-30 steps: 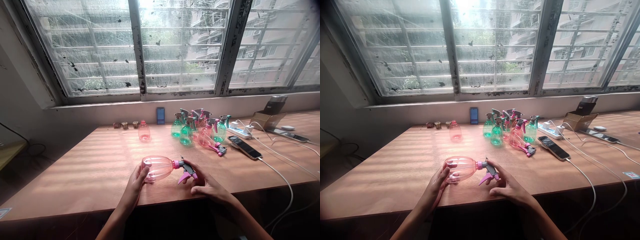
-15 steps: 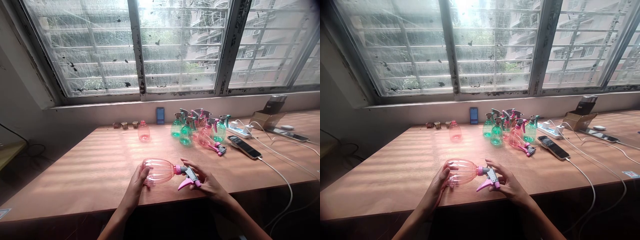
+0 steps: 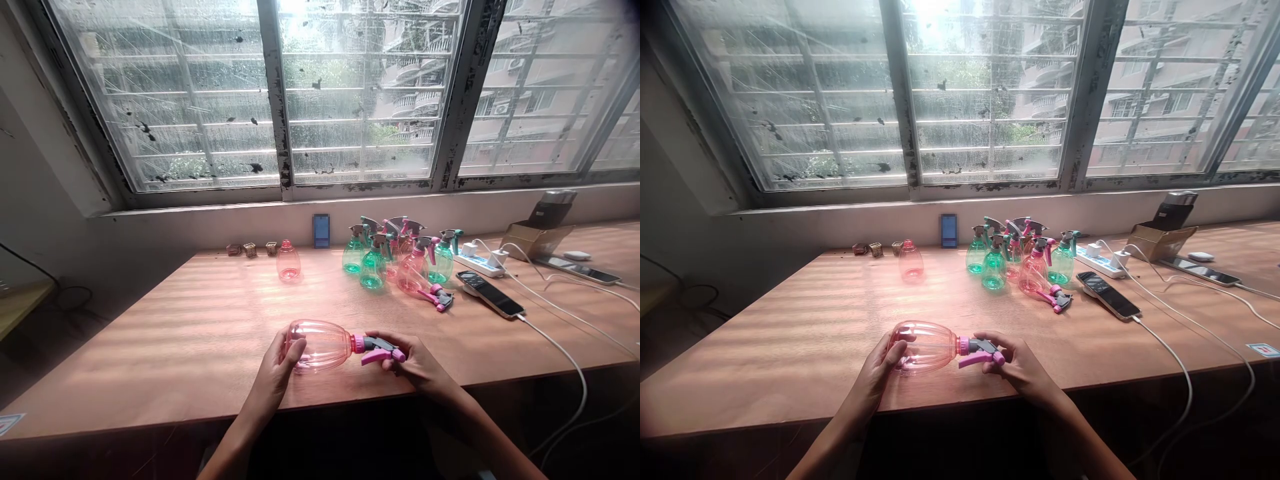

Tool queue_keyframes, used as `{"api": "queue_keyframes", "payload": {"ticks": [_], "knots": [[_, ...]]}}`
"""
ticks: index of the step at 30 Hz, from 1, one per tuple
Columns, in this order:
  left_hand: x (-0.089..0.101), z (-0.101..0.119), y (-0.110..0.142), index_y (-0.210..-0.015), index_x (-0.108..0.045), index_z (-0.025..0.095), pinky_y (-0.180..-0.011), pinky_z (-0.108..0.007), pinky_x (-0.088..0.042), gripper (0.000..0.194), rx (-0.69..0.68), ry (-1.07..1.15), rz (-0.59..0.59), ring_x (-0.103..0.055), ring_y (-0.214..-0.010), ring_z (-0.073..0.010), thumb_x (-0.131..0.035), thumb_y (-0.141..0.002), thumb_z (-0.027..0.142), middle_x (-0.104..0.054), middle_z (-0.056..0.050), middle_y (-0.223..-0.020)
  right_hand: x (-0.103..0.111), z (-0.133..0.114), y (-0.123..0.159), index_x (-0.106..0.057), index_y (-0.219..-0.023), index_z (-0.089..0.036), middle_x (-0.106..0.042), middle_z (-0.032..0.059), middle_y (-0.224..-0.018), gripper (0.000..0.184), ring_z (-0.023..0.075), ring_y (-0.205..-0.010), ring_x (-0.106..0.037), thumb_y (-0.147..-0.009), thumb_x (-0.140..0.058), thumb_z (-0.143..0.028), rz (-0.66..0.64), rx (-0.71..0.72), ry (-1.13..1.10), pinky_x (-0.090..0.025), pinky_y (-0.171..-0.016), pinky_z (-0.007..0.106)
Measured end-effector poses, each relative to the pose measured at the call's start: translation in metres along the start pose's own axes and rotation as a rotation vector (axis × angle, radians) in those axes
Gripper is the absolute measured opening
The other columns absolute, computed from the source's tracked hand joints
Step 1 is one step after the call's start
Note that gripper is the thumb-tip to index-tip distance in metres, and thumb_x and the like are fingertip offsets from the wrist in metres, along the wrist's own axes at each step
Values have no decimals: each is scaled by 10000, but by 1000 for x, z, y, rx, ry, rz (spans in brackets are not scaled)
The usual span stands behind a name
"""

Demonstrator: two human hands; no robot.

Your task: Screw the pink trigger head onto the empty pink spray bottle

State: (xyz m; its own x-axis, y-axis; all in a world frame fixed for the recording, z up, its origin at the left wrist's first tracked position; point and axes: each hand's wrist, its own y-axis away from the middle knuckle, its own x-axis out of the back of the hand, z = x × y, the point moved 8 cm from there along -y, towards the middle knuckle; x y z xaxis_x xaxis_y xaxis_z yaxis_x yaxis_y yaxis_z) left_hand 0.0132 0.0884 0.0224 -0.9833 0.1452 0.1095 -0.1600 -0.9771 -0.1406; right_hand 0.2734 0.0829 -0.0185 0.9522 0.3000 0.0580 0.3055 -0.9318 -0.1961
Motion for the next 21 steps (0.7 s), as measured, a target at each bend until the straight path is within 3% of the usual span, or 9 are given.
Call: {"api": "queue_keyframes", "payload": {"ticks": [4,8,10,13,17,21], "knots": [[-6,5,4,-1347,-584,238,-1055,-413,-431,545,-17,-64,-53,-612,-1125,-299,-545,-952,611,-689,-69,-1129,4,-13,1,-658,-1281,-245,-721,48,-910,556,194,-699,-627,-854,-729,-595,31,48,37,-531,-685,323],[-24,10,9,-1447,-496,281,-1105,-440,-414,534,-43,-118,-268,-582,-1243,-312,-481,-1000,574,-625,-75,-1361,15,-36,-1,-722,-984,-218,-681,115,-1161,470,243,-868,-656,-925,-575,-660,133,155,-37,-568,-785,383],[-31,11,12,-1447,-495,290,-1094,-443,-435,506,-60,-155,-348,-599,-1224,-308,-508,-1004,534,-630,-76,-1357,26,-44,-3,-694,-1058,-229,-648,119,-1217,431,233,-831,-655,-963,-542,-620,195,158,-65,-589,-699,375],[-32,11,13,-1380,-560,292,-1070,-437,-465,437,-80,-274,-331,-608,-1206,-302,-572,-985,480,-643,-75,-1320,49,-62,-2,-645,-1161,-241,-633,114,-1203,371,263,-927,-652,-977,-559,-551,315,190,-24,-607,-638,357],[-32,10,14,-1331,-598,314,-1088,-435,-465,375,-103,-316,-307,-586,-1257,-303,-601,-975,434,-591,-68,-1401,93,-98,2,-638,-1187,-234,-669,109,-1126,405,286,-947,-669,-944,-586,-554,542,272,309,-599,-631,349],[-33,12,15,-1309,-620,331,-1115,-435,-462,348,-130,-291,-320,-575,-1294,-309,-619,-968,404,-572,-58,-1431,123,-127,-18,-625,-1306,-213,-701,130,-1134,505,329,-978,-689,-937,-568,-552,606,312,763,-591,-661,381]]}}
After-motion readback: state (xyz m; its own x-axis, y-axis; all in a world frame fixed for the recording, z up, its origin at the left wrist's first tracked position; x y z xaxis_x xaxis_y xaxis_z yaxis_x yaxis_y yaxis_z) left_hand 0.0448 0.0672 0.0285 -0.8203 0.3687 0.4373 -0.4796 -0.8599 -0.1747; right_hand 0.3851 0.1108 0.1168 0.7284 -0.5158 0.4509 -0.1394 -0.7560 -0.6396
